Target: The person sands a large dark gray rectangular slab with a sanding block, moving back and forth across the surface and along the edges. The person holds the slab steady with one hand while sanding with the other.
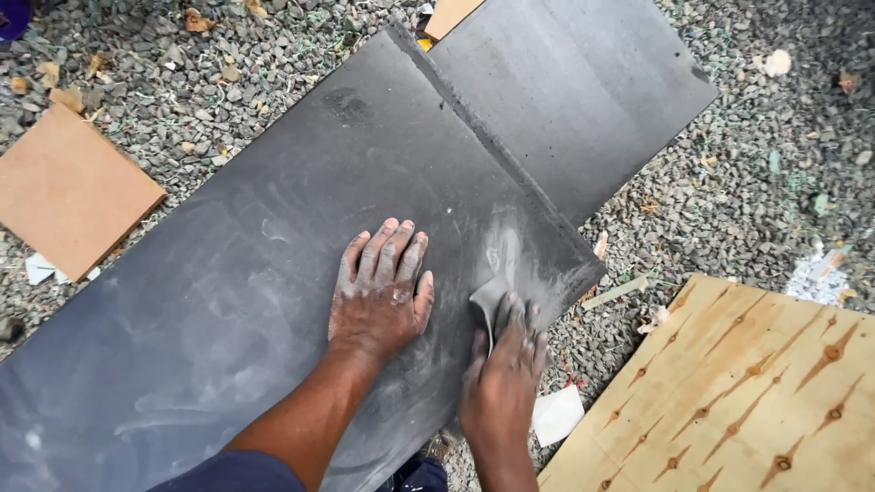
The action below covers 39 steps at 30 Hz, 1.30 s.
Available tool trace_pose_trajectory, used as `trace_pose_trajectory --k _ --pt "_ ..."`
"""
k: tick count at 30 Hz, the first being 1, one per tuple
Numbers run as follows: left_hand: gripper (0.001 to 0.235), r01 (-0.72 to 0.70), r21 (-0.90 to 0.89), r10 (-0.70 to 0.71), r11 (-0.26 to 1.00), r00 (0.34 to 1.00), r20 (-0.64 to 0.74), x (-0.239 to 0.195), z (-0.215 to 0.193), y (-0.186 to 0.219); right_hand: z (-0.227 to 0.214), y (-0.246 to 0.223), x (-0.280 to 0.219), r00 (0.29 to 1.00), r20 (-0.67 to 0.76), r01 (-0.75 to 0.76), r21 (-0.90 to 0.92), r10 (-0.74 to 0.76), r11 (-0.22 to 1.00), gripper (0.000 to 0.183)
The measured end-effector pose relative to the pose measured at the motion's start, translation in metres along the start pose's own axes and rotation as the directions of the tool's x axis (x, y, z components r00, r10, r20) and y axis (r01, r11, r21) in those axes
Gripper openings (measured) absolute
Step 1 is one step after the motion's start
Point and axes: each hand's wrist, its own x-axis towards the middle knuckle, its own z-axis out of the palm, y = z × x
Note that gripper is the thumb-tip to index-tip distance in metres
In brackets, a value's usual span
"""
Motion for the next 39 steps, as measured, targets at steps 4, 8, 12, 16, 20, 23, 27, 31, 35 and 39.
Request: trace_pose_trajectory --k 4,8,12,16,20,23,27,31,35,39 --pt "0.049 0.0 0.027 0.0 1.0 1.0 -0.003 0.003 -0.005 -0.001 0.01 -0.001 0.049 0.97 -0.15 0.173 -0.117 -0.19 0.978 0.057" --pt "0.047 -0.016 -0.031 0.013 0.999 0.998 -0.066 0.006 -0.005 0.001 -0.002 0.002 0.013 0.998 0.0 0.063 -0.049 -0.063 0.997 0.089" --pt "0.047 -0.014 -0.007 0.014 1.0 0.999 -0.05 0.006 -0.011 -0.002 0.001 -0.01 0.064 0.997 0.058 -0.048 -0.01 0.049 0.999 0.084" --pt "0.049 -0.003 -0.017 0.002 1.0 1.0 -0.031 0.006 -0.003 0.001 -0.003 0.003 0.04 0.971 -0.059 0.235 0.022 -0.234 0.972 0.095" --pt "0.048 0.006 -0.048 -0.008 0.999 0.999 -0.036 0.005 -0.006 -0.002 0.001 -0.002 0.02 0.977 0.1 0.174 0.143 -0.189 0.974 0.11" --pt "0.048 -0.006 -0.034 0.004 0.999 0.998 -0.057 0.008 -0.007 0.0 -0.003 -0.004 0.041 0.946 0.076 0.3 0.156 -0.314 0.941 0.101" --pt "0.047 -0.011 -0.041 0.008 0.999 0.998 -0.059 0.008 -0.009 -0.001 0.001 -0.008 0.04 0.963 -0.019 0.266 -0.12 -0.27 0.957 0.109" --pt "0.049 -0.001 -0.028 -0.001 1.0 0.998 -0.055 0.006 -0.006 0.0 0.006 -0.005 0.028 0.991 0.029 0.132 -0.144 -0.129 0.981 0.119" --pt "0.051 0.018 -0.024 -0.018 1.0 1.0 0.002 0.004 -0.003 -0.001 0.014 0.01 0.027 0.961 -0.085 0.261 -0.047 -0.265 0.964 0.099" --pt "0.05 0.018 -0.035 -0.019 0.999 1.0 -0.021 0.007 -0.007 0.001 0.007 0.001 0.035 0.987 0.004 0.161 -0.029 -0.161 0.987 0.09"
